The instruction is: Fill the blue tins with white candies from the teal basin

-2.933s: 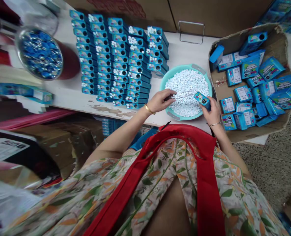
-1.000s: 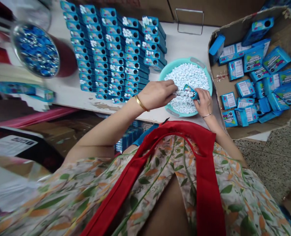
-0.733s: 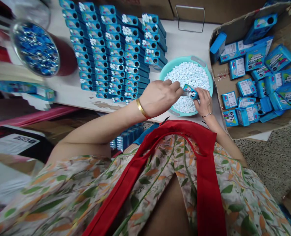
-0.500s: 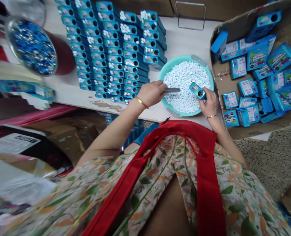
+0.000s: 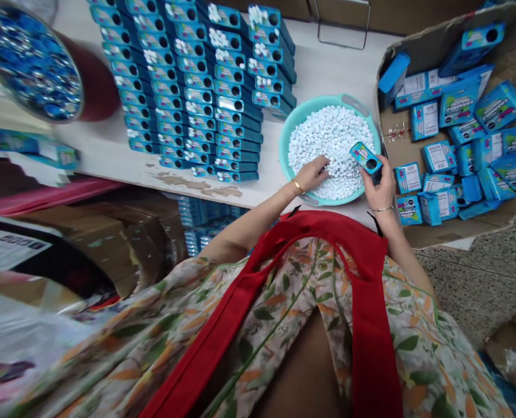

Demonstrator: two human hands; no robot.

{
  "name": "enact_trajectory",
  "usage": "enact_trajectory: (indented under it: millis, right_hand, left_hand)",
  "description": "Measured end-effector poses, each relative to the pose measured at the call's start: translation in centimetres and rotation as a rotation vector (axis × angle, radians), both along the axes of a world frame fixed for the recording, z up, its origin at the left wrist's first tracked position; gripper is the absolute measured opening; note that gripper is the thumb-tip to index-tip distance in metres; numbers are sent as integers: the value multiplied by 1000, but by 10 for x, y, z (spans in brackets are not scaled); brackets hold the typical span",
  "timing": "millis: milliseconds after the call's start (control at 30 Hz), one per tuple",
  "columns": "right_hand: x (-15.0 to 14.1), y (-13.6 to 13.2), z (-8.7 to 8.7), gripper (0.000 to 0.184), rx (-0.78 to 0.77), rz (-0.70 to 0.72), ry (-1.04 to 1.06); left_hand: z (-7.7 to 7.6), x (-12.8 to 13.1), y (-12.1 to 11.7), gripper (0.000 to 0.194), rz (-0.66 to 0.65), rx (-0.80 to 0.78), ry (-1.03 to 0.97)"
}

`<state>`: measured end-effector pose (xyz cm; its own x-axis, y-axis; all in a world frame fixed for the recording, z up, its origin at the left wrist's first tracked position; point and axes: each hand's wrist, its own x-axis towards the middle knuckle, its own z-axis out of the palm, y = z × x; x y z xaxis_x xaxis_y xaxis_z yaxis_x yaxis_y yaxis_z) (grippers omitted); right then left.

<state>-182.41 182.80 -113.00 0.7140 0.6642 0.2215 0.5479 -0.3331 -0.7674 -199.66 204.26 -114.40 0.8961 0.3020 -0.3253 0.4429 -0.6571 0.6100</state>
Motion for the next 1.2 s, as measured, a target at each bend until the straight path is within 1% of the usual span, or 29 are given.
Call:
enact_trajectory:
  millis: [67,100,167,267,367,467,533,600,667,733,800,833,900,933,1000,1067,1100,1133,1200]
  right_hand:
    - [1,0,-1,68,-10,-7,-4]
    - [1,1,-2,68,-18,-5,-12]
    - [1,4,-3,66,-38,17,-43]
    - [-5,15,-4,59,-73,96,-112]
    - [-14,27,-2,50,-110,197,-157]
    - [-21,35,2,47,-136,256,-185]
    - [-25,38,3,46,-140,271,-197]
    - [-26,39,2,47,-136,282,-200]
    - [-27,39,-1,48,-126,288,-197]
    - [-26,38,-4,48,-110,293,-195]
    - [-25,37,-6,48,-100,296,-194]
    - [-24,37,-7,48,-100,295,-190]
    - [-22,35,-8,47,-109,284,-175]
    - [-21,34,-8,46,-114,274,-166]
    - [-18,30,-8,47,-108,249,-154]
    - [-15,25,-7,50,-91,208,-155]
    - [-14,23,-6,53,-83,183,-158]
    - [-12,20,-5,56,-76,158,-160]
    - [-10,16,-2,61,-64,113,-162]
  left_hand:
    - [12,-20,19,34,-31,-2,-114]
    - [21,-29,28,33,-50,10,-167]
    - [47,-42,40,34,-88,56,-237]
    - [93,-48,45,34,-140,151,-215]
    - [135,-39,37,32,-210,262,-132]
    - [167,-24,23,29,-267,379,-31]
    - [183,-16,13,29,-276,445,23]
    - [196,-10,2,32,-268,490,39]
    - [206,-5,-9,33,-257,511,29]
    - [212,-4,-17,33,-253,511,18]
    - [213,-6,-18,34,-254,500,14]
    - [211,-8,-16,34,-252,492,10]
    - [198,-16,-2,32,-227,481,-5]
    - [188,-21,9,31,-199,479,-12]
    - [158,-31,35,34,-112,480,-3]
    - [122,-36,57,32,-24,475,62]
    - [103,-35,65,29,-1,466,111]
    - [85,-32,68,29,4,452,158]
    - [55,-17,64,34,-35,408,228]
